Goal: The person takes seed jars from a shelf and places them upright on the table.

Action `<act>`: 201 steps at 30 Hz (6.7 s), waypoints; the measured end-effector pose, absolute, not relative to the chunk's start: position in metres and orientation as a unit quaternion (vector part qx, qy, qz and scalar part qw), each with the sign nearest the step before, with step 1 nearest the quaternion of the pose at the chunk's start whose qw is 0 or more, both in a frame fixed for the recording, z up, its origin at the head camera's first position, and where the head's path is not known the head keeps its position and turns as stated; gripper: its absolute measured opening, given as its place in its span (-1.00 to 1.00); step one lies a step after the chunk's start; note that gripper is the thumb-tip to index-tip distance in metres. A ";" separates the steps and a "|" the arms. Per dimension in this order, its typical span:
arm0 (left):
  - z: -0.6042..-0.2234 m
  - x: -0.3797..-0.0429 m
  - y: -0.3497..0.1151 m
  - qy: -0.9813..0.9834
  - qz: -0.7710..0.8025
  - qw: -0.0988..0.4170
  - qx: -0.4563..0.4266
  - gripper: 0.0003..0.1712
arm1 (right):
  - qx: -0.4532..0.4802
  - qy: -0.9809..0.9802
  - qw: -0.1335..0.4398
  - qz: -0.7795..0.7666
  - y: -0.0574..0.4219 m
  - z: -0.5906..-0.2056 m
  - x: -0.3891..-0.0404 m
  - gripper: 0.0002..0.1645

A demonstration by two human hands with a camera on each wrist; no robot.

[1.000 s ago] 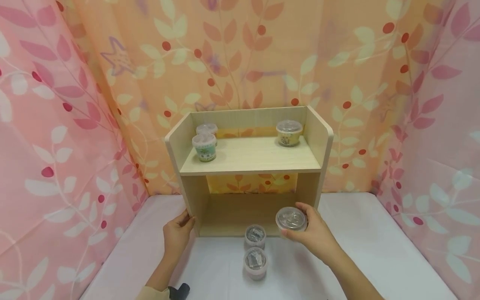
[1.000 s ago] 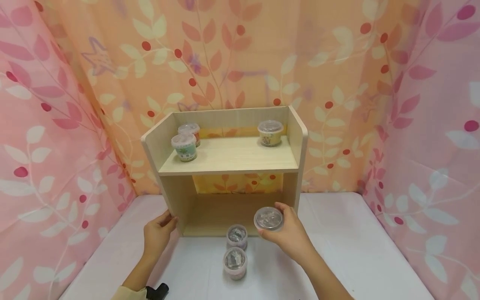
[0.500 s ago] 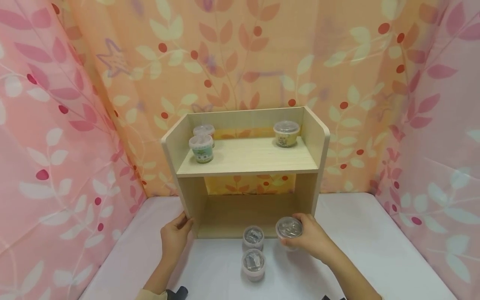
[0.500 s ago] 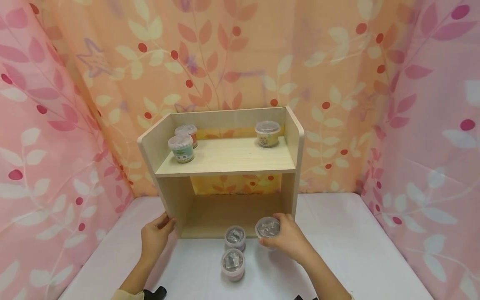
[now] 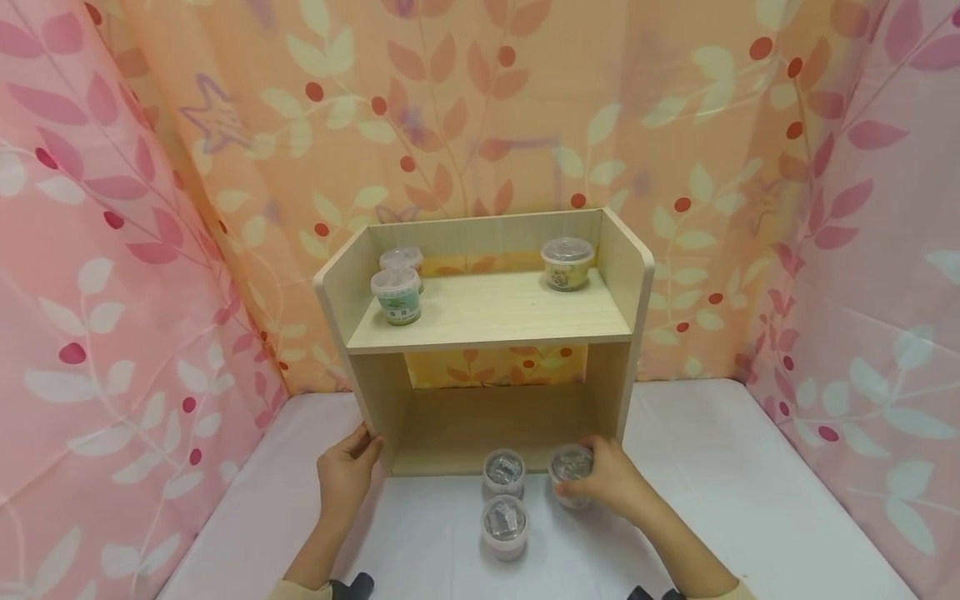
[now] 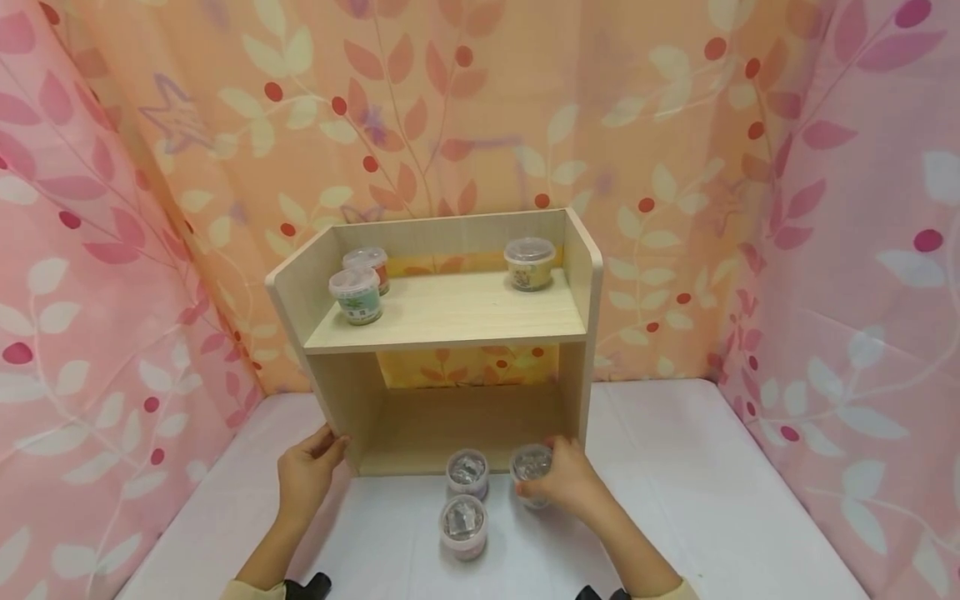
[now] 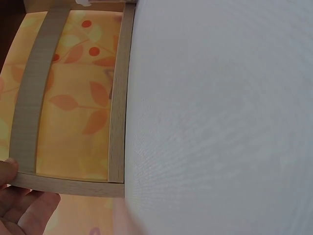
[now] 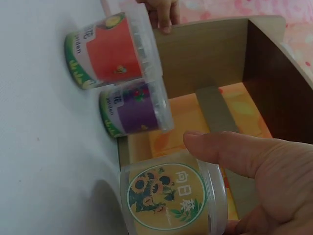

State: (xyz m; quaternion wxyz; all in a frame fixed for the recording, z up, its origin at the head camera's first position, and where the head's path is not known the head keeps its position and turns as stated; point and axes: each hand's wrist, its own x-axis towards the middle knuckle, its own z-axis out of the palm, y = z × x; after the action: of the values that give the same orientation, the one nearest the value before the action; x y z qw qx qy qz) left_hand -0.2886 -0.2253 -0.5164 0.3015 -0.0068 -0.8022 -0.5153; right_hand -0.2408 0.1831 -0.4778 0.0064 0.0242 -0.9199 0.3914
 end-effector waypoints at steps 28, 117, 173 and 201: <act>-0.520 -0.287 -0.225 -0.811 -0.501 0.302 0.002 -0.63 | -0.014 -0.934 0.016 0.356 0.170 -0.495 -0.239 0.21; -0.516 -0.292 -0.226 -0.810 -0.515 0.282 0.010 -0.76 | -0.005 -0.881 0.097 0.463 0.162 -0.212 -0.308 0.33; -0.516 -0.289 -0.224 -0.806 -0.516 0.290 0.008 -0.76 | -0.052 -0.841 0.087 0.531 0.160 -0.209 -0.336 0.08; -0.513 -0.288 -0.223 -0.807 -0.515 0.287 0.012 -0.75 | 0.038 -0.851 0.062 0.519 0.163 -0.223 -0.256 0.16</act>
State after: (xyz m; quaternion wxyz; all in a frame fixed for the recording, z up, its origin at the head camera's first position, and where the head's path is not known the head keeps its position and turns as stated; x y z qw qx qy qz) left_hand -0.2875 -0.2229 -0.5134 0.2871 0.0116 -0.8073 -0.5155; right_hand -0.2562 0.1632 -0.2227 0.0618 0.0384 -0.8514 0.5194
